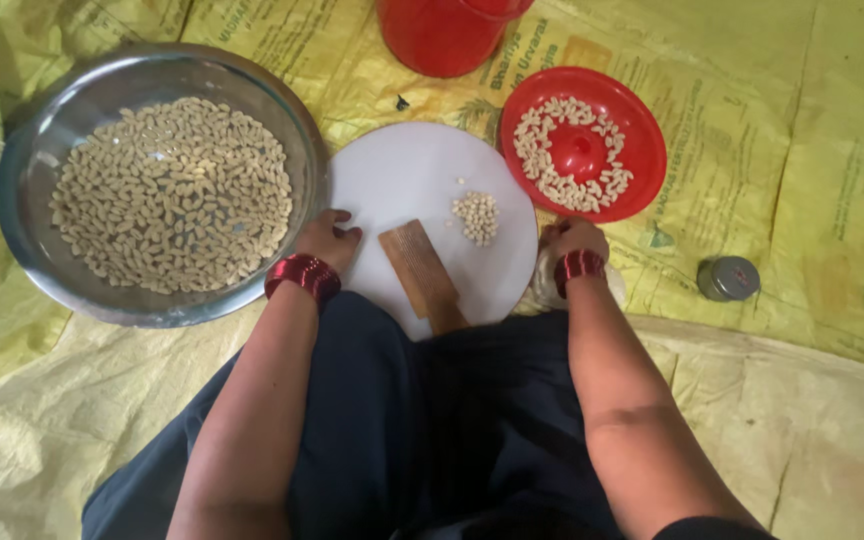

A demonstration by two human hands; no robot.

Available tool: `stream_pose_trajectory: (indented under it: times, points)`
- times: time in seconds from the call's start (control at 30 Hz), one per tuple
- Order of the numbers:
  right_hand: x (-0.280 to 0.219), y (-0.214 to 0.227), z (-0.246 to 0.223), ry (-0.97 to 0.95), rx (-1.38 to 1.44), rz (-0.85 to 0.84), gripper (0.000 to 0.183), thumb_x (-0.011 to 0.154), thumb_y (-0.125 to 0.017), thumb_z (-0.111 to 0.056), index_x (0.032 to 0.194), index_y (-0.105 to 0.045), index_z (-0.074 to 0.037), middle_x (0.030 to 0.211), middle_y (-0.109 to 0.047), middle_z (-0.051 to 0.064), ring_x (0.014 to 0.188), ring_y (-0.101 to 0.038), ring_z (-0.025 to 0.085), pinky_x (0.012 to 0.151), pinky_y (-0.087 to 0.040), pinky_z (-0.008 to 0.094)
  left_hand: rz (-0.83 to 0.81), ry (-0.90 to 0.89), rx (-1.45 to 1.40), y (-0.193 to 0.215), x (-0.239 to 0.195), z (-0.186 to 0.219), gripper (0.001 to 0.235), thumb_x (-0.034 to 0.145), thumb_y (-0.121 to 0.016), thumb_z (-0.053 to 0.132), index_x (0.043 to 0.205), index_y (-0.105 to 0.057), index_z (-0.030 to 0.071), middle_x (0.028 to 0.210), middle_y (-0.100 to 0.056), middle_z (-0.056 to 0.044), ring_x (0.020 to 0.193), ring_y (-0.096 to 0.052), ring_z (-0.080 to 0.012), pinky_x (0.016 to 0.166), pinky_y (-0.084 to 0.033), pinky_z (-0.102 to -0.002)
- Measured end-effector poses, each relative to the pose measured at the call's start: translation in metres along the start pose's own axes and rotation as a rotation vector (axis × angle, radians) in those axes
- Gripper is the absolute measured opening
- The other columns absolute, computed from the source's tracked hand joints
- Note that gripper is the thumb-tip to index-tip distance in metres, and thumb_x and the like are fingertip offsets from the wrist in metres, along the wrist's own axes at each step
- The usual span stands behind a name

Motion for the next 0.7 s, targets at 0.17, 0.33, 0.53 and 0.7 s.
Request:
stream_pose_trajectory:
  times: [0.17,0.33,0.53,0.7]
  points:
    - [0.015,-0.015,0.007,-0.016,-0.077,0.084,0.03,0.087,-0.073,-0.035,0.112,-0.078,-0.019,0.106,-0.076,0.012,0.098,-0.072,0.032,0.085,-0.057,0.044,-0.074,-0.006,-0.013,-0.001,-0.001,0.012,0.045,0.088,-0.073,0.031,0.128,-0.066,0.009,0.11,-0.074,-0.017,0.106,-0.07,-0.0334,0.097,-0.052,-0.042]
    - [0.037,-0.032,0.017,-0.095,-0.159,0.018,0.023,0.088,-0.073,-0.035,0.105,-0.081,-0.021,0.105,-0.077,0.011,0.097,-0.073,0.032,0.084,-0.058,0.045,-0.116,-0.027,-0.015,-0.002,-0.001,0.017,0.045,0.089,-0.072,0.031,0.127,-0.066,0.008,0.109,-0.075,-0.017,0.105,-0.071,-0.0321,0.096,-0.054,-0.04]
    - [0.043,-0.034,0.019,-0.03,-0.087,0.049,0.025,0.089,-0.075,-0.033,0.107,-0.08,-0.017,0.102,-0.076,0.014,0.096,-0.073,0.033,0.086,-0.057,0.044,-0.114,-0.026,0.041,-0.003,-0.004,0.017,0.044,0.089,-0.072,0.033,0.127,-0.068,0.01,0.109,-0.075,-0.016,0.106,-0.071,-0.032,0.097,-0.053,-0.04]
    - [0.042,-0.031,0.005,0.192,0.219,0.127,0.03,0.085,-0.074,-0.022,0.114,-0.076,-0.016,0.103,-0.077,0.012,0.095,-0.074,0.031,0.088,-0.057,0.04,-0.153,-0.02,0.036,-0.005,-0.004,0.022,0.045,0.09,-0.071,0.033,0.128,-0.067,0.009,0.109,-0.076,-0.016,0.106,-0.072,-0.0317,0.096,-0.054,-0.039]
Point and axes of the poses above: each hand's wrist, its own x-axis towards the middle knuckle, its own y-axis out of the back of the hand, z = x × y, the point moved 9 cm from there along x, towards the middle knuckle
